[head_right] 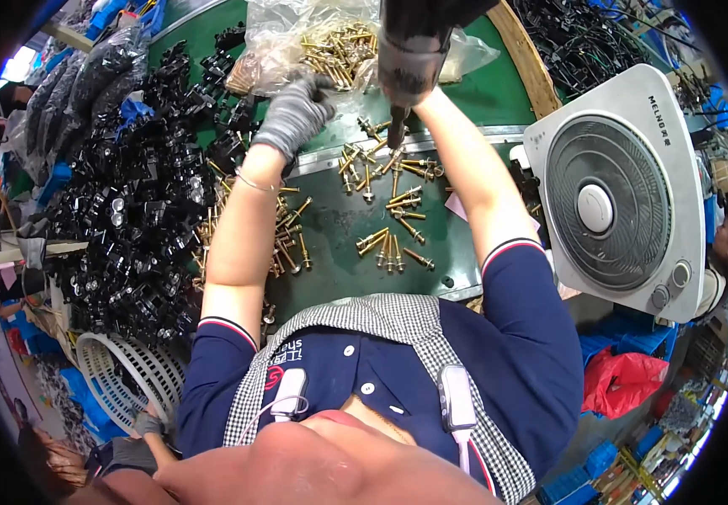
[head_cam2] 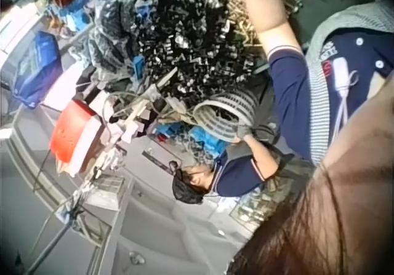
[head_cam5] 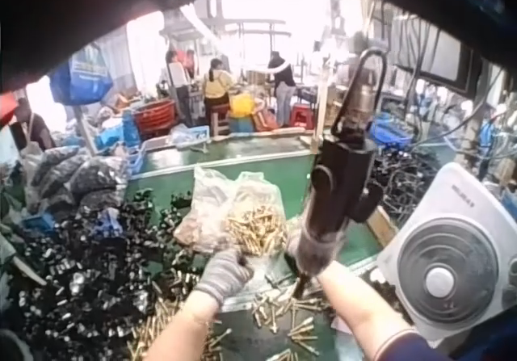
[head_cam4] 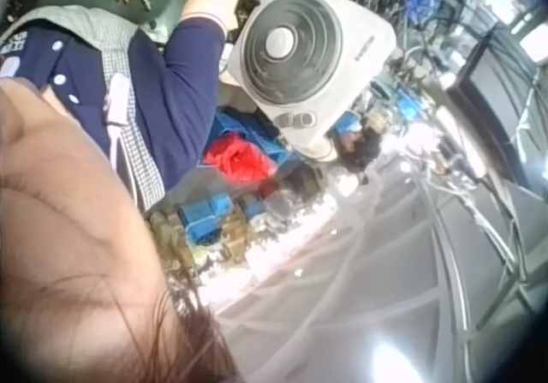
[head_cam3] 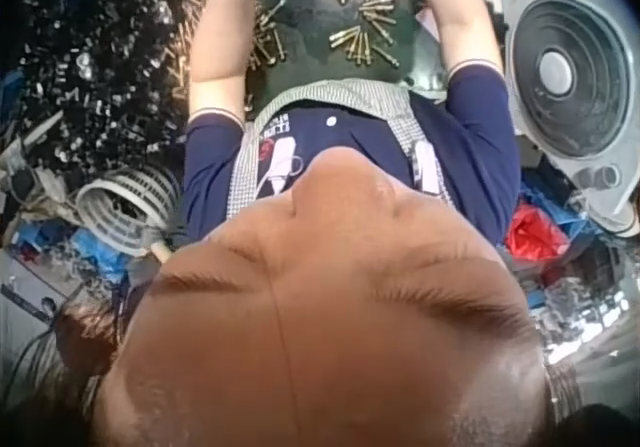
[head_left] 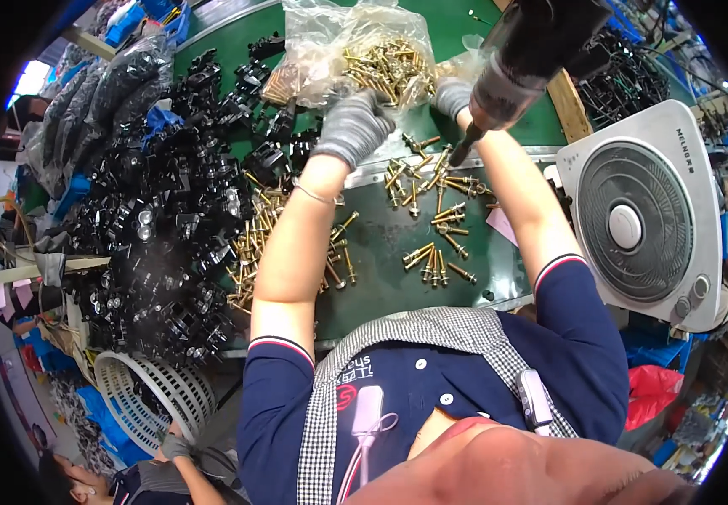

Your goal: Assembling small metal components using a suspended power screwdriver on a factory production line.

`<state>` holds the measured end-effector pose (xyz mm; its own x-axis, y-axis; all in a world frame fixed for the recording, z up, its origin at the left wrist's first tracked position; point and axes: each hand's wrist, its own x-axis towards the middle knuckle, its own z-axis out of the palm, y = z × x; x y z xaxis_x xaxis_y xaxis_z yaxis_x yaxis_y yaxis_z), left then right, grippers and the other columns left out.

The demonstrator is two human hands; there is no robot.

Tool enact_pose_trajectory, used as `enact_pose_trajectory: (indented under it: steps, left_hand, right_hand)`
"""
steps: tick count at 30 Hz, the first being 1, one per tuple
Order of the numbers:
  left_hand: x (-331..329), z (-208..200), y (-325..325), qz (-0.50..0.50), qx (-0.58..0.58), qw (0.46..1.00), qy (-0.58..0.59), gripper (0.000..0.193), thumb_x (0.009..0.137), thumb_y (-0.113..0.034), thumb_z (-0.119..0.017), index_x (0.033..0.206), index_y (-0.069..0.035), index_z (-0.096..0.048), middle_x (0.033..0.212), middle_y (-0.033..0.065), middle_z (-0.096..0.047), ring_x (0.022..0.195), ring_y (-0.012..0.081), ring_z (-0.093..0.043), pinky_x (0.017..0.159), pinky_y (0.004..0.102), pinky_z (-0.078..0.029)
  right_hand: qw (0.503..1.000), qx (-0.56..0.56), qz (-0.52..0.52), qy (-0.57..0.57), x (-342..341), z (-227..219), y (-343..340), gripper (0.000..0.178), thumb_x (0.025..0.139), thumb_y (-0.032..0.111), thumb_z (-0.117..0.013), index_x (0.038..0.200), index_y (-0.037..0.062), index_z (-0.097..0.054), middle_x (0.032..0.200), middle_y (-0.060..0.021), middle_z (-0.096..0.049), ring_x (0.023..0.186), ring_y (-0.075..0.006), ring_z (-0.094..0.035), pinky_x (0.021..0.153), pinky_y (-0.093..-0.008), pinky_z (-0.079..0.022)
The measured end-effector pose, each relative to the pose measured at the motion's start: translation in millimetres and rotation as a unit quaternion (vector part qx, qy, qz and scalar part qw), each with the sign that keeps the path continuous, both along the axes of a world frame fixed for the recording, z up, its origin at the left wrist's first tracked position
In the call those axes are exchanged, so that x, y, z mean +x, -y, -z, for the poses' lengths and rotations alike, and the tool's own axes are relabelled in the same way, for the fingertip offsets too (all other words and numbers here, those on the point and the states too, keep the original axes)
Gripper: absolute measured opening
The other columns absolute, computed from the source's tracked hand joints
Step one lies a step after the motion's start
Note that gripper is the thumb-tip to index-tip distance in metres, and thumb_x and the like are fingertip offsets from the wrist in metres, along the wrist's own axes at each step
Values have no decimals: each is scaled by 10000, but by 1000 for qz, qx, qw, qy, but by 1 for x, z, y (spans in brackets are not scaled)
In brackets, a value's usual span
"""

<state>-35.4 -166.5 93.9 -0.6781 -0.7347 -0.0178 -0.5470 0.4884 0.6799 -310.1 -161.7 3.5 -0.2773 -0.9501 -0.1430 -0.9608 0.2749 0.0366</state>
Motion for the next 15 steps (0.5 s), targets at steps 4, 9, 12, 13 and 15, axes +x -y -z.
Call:
enact_pose_trajectory:
  steps: [4, 9, 12, 13, 15]
  left_hand:
    - [53, 0, -34, -44, -7, 999, 7, 339, 782, -168, -619, 1089, -29, -587, 833, 115, -645, 764, 182, -623, 741, 287, -491]
    - [111, 34, -36, -167, 60, 983, -53, 271, 812, -77, -585, 1066, 16, -584, 834, 114, -652, 754, 138, -604, 739, 268, -491]
    - [109, 25, -36, -122, -16, 992, 31, 243, 798, -102, -600, 1025, -19, -619, 870, 127, -665, 743, 174, -620, 732, 283, -490]
    - [111, 22, -36, -115, -13, 993, 35, 236, 794, -106, -601, 1015, -27, -627, 871, 130, -667, 742, 186, -626, 727, 289, -492]
    - [121, 19, -36, -108, 6, 992, 60, 224, 788, -111, -609, 996, -34, -639, 862, 134, -669, 744, 196, -636, 721, 295, -495]
  right_hand:
    - [979, 190, 71, -12, 21, -6, -24, 530, 890, 494, -417, 1274, 131, -455, 1261, -47, -519, 1170, -194, -443, 999, -306, -341]
    - [986, -141, 22, 91, -6, -51, -37, 479, 873, 455, -472, 1247, 157, -499, 1247, -81, -547, 1138, -251, -510, 968, -403, -385]
    - [943, -135, 58, 300, 25, -95, -15, 402, 798, 315, -616, 1047, 0, -592, 925, -150, -648, 804, -248, -604, 784, -322, -476]
    - [942, -196, 1, 273, 3, -82, -6, 405, 812, 290, -612, 1080, -11, -576, 945, -137, -645, 824, -225, -601, 792, -311, -475]
    - [919, -311, -115, 214, -26, -60, -1, 416, 839, 241, -602, 1146, -33, -542, 986, -111, -639, 863, -180, -596, 808, -289, -474]
